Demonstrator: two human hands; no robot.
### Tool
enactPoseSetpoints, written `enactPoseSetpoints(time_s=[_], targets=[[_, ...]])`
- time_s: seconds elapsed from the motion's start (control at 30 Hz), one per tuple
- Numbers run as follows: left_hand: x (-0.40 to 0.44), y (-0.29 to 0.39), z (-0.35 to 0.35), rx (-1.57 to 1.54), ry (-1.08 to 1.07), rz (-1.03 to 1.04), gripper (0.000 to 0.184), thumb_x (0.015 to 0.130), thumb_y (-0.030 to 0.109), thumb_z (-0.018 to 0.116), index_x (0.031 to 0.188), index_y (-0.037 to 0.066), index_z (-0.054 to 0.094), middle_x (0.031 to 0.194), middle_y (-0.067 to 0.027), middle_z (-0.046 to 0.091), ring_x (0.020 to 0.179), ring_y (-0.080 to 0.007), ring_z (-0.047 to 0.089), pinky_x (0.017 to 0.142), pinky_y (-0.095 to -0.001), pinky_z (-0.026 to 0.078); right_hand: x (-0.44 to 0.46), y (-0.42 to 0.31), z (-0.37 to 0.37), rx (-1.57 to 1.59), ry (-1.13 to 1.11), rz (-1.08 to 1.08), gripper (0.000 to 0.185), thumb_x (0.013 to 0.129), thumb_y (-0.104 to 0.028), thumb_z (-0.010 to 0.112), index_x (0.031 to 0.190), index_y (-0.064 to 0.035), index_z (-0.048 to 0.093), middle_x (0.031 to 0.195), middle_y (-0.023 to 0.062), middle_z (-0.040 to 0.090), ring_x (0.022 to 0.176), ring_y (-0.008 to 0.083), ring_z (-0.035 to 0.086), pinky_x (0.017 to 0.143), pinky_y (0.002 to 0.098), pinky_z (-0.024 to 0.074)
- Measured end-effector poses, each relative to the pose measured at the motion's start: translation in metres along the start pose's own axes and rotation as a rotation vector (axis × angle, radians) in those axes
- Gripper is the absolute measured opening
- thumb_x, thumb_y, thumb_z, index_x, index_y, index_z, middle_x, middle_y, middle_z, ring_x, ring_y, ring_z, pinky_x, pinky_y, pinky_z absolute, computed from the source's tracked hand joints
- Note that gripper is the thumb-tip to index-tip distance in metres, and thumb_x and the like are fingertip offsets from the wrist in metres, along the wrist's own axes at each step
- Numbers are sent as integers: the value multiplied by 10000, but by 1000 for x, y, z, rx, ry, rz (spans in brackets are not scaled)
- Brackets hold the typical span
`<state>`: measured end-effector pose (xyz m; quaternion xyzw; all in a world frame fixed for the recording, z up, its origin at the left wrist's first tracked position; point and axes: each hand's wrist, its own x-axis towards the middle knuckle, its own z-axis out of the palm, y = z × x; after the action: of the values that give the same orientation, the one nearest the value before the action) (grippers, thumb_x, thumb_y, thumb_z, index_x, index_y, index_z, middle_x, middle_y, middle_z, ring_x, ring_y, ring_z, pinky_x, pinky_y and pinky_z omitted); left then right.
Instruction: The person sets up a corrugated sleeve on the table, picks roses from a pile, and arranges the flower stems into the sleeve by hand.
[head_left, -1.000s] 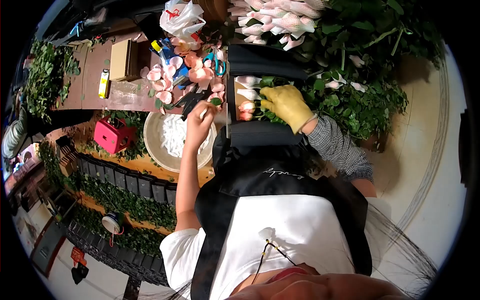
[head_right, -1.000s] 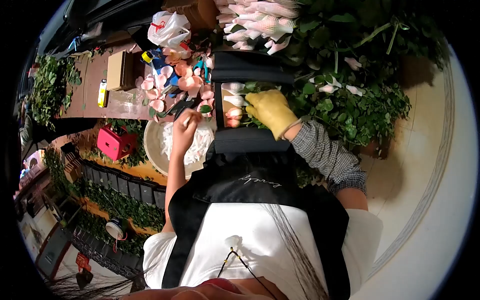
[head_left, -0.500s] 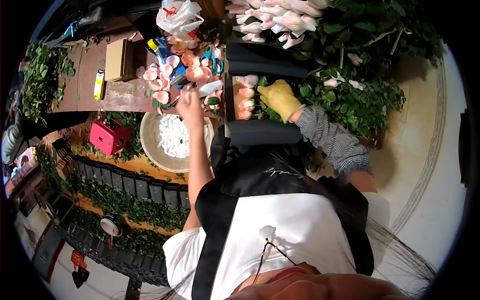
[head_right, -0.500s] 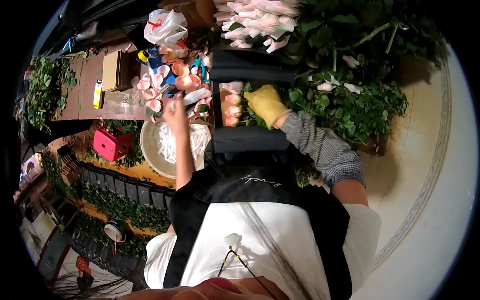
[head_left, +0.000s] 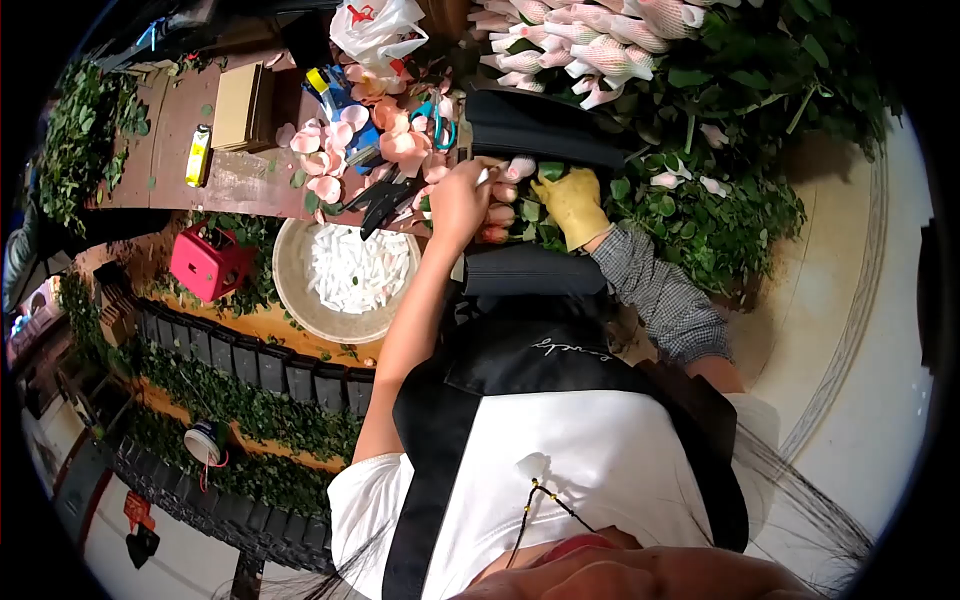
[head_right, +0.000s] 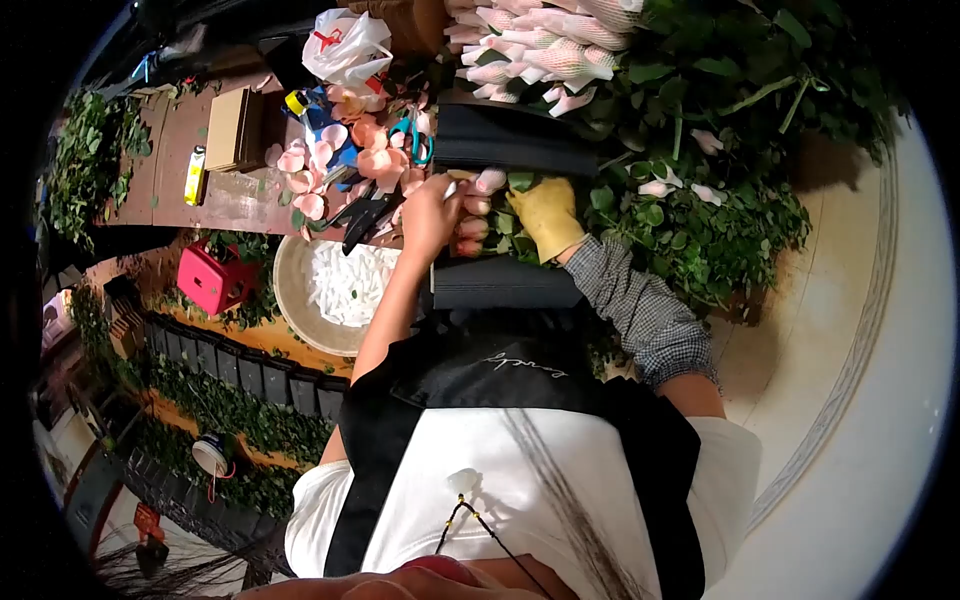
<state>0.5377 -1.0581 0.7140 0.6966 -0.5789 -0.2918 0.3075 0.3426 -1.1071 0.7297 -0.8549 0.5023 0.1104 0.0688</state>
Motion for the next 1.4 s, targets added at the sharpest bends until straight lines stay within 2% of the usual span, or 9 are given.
enactPoseSetpoints(time_s=[0.17,0.27,0.47,0.7,0.97,1.1,1.27,1.33,1.4], targets=[[-17,-52,-49,-624,328,-463,103,852,46,570,846,-19,649,755,-88,636,706,-203,623,667,-344,495,-1,9,19,1,119,8,247,851,-342,613,827,-119,717,763,99,714,706,287,696,620,439,528],[-22,-55,-52,-372,281,21,85,835,58,609,838,-18,646,769,-57,596,693,-148,577,672,-301,479,3,7,11,88,47,79,254,859,-353,616,846,-124,724,731,96,698,687,294,686,605,446,526],[5,23,-34,-515,-361,-180,414,845,315,765,1065,-10,635,887,-122,705,822,-176,657,771,-315,504,-10,-1,0,-60,52,-75,232,908,-335,573,1008,-175,709,734,76,699,685,291,680,627,421,520],[3,26,1,-108,23,75,320,861,326,737,841,8,703,835,-175,682,625,-329,634,574,-382,487,-11,3,5,80,75,89,260,894,-352,586,985,-151,723,799,106,717,754,315,685,730,436,534],[-23,-5,-39,-1050,295,-697,238,905,208,534,783,21,618,793,-15,589,584,-121,485,562,-273,398,-9,1,-13,339,72,366,207,820,-281,663,888,-94,719,861,156,708,815,364,678,766,455,543],[-105,-111,-109,-211,155,-644,290,859,211,610,729,-48,619,608,-38,580,593,-131,451,572,-349,400,-16,19,-26,469,-15,82,239,853,-263,688,998,-73,687,869,168,697,813,355,668,753,450,532],[-155,-186,-137,57,186,-784,955,797,552,759,1445,-35,373,1376,-325,433,1288,-408,435,1054,-474,407,-43,3,-82,574,73,-132,252,885,-230,668,1116,-129,678,910,95,717,848,283,676,805,412,516],[-124,-153,-108,365,75,-637,855,817,507,751,1385,-56,450,1344,-311,476,1262,-370,472,1052,-471,391,-44,-10,-76,664,77,-204,272,864,-233,687,1121,-146,671,883,81,709,804,281,662,787,420,513],[-76,-79,-83,-298,-49,-466,394,926,310,662,1100,-43,671,983,-186,706,904,-280,674,831,-392,513,-45,-22,-68,520,-2,-219,252,857,-234,683,1085,-128,665,806,78,689,782,296,654,755,420,513]])
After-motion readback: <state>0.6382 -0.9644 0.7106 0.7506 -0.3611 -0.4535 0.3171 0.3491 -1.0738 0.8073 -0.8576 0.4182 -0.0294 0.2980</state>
